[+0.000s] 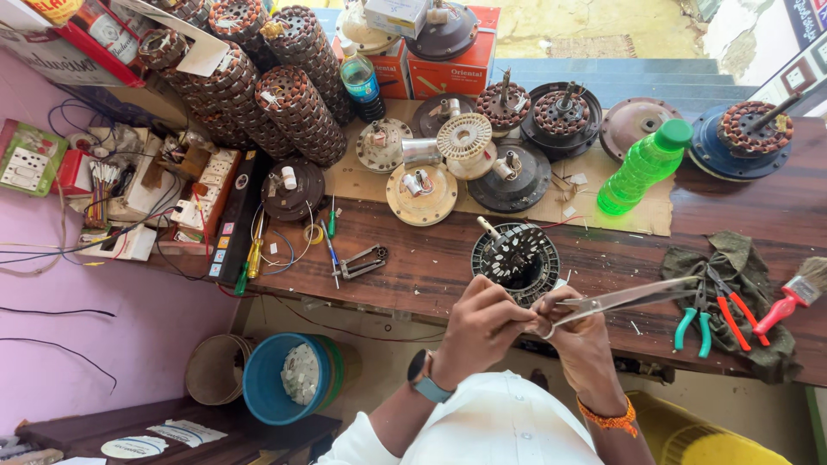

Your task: The person cuts small pieces of white insulating paper with scissors and presses each piece into a slot of a fan motor stator on the workbench, working around the stator and picking up new paper pieces as needed.

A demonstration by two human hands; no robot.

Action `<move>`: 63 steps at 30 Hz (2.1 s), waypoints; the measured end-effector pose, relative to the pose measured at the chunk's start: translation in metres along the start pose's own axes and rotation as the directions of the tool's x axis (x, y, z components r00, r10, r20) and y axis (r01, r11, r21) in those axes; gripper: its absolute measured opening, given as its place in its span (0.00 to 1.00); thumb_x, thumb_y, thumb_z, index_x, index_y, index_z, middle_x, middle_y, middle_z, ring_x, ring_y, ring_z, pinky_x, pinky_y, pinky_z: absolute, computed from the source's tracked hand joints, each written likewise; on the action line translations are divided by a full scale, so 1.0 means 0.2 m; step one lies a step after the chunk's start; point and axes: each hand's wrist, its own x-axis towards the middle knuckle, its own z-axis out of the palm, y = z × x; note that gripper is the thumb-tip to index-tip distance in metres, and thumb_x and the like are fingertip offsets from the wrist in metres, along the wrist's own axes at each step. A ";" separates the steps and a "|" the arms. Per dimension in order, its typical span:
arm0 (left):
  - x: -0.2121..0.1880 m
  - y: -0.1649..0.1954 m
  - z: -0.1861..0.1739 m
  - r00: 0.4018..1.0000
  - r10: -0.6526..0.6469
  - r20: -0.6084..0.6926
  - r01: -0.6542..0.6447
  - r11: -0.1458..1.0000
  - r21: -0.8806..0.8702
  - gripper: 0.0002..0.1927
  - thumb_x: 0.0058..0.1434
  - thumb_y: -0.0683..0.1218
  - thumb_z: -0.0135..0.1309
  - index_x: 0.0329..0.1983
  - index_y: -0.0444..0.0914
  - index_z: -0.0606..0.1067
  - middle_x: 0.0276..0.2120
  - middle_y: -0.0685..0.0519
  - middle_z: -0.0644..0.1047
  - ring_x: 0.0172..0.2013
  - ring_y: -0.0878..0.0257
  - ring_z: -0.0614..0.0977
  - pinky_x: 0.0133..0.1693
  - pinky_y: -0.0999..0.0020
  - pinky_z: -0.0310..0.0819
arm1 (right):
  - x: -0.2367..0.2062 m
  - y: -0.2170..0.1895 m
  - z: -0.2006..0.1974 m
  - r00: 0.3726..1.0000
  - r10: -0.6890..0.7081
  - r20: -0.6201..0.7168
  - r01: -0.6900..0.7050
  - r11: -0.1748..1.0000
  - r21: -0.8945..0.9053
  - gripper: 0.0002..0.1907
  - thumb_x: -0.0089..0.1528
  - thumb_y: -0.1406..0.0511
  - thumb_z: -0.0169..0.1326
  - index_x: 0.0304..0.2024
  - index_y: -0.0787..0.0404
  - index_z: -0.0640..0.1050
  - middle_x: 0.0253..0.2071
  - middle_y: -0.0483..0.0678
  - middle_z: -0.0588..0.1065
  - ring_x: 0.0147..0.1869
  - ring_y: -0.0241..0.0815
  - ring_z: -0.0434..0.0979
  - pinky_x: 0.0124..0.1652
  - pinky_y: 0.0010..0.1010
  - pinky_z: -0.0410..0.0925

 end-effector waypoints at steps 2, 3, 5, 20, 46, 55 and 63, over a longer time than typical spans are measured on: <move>-0.02 0.04 0.05 0.999 0.047 -0.016 -0.045 0.992 0.119 0.08 0.60 0.39 0.67 0.40 0.39 0.79 0.34 0.54 0.76 0.40 0.57 0.77 0.43 0.65 0.75 | 0.01 -0.01 0.00 0.998 -0.009 -0.070 0.001 0.994 -0.107 0.12 0.58 0.74 0.62 0.41 0.67 0.74 0.37 0.50 0.77 0.39 0.36 0.79 0.41 0.26 0.75; -0.02 0.04 0.07 0.999 0.018 -0.032 -0.014 0.994 0.109 0.08 0.60 0.38 0.65 0.41 0.38 0.79 0.34 0.53 0.76 0.40 0.57 0.77 0.42 0.65 0.75 | 0.01 -0.02 0.01 0.995 -0.020 -0.097 0.005 0.989 -0.147 0.11 0.59 0.74 0.62 0.42 0.68 0.75 0.37 0.49 0.77 0.39 0.35 0.79 0.40 0.26 0.75; -0.02 0.04 0.09 0.997 -0.042 -0.068 0.048 0.995 0.091 0.09 0.60 0.37 0.63 0.43 0.37 0.79 0.35 0.51 0.76 0.41 0.57 0.77 0.42 0.65 0.75 | 0.02 -0.05 0.02 0.993 -0.016 -0.120 -0.006 0.983 -0.186 0.12 0.60 0.74 0.61 0.45 0.68 0.76 0.37 0.49 0.77 0.38 0.35 0.79 0.40 0.25 0.74; 0.01 -0.20 -0.06 0.821 -0.539 0.190 0.303 0.128 -0.944 0.30 0.66 0.36 0.60 0.71 0.33 0.67 0.43 0.55 0.77 0.38 0.72 0.79 0.36 0.80 0.78 | -0.05 -0.19 0.11 0.625 0.529 0.574 -0.432 0.847 -0.309 0.49 0.49 0.47 0.71 0.64 0.69 0.73 0.37 0.44 0.75 0.41 0.33 0.73 0.41 0.27 0.68; -0.13 -0.31 -0.10 0.821 -0.555 0.133 0.303 0.226 -0.926 0.13 0.70 0.41 0.57 0.51 0.26 0.75 0.37 0.45 0.80 0.28 0.68 0.82 0.21 0.79 0.71 | -0.05 -0.23 0.21 0.694 0.575 0.434 -0.363 0.799 -0.479 0.28 0.50 0.67 0.67 0.53 0.68 0.81 0.24 0.39 0.73 0.29 0.29 0.70 0.31 0.24 0.66; -0.17 -0.34 -0.14 0.853 -0.489 0.183 0.287 0.146 -0.947 0.11 0.71 0.40 0.55 0.50 0.26 0.74 0.39 0.43 0.80 0.31 0.65 0.83 0.22 0.78 0.72 | -0.06 -0.22 0.20 0.656 0.584 0.478 -0.349 0.796 -0.494 0.21 0.48 0.69 0.68 0.45 0.67 0.83 0.25 0.40 0.72 0.32 0.29 0.71 0.33 0.23 0.67; -0.21 -0.39 -0.13 0.896 -0.405 0.182 0.263 0.152 -0.953 0.10 0.72 0.40 0.55 0.48 0.26 0.75 0.38 0.41 0.80 0.36 0.59 0.85 0.22 0.77 0.72 | -0.05 -0.21 0.15 0.623 0.630 0.463 -0.347 0.754 -0.558 0.18 0.47 0.66 0.70 0.39 0.66 0.83 0.24 0.40 0.75 0.31 0.28 0.71 0.32 0.23 0.66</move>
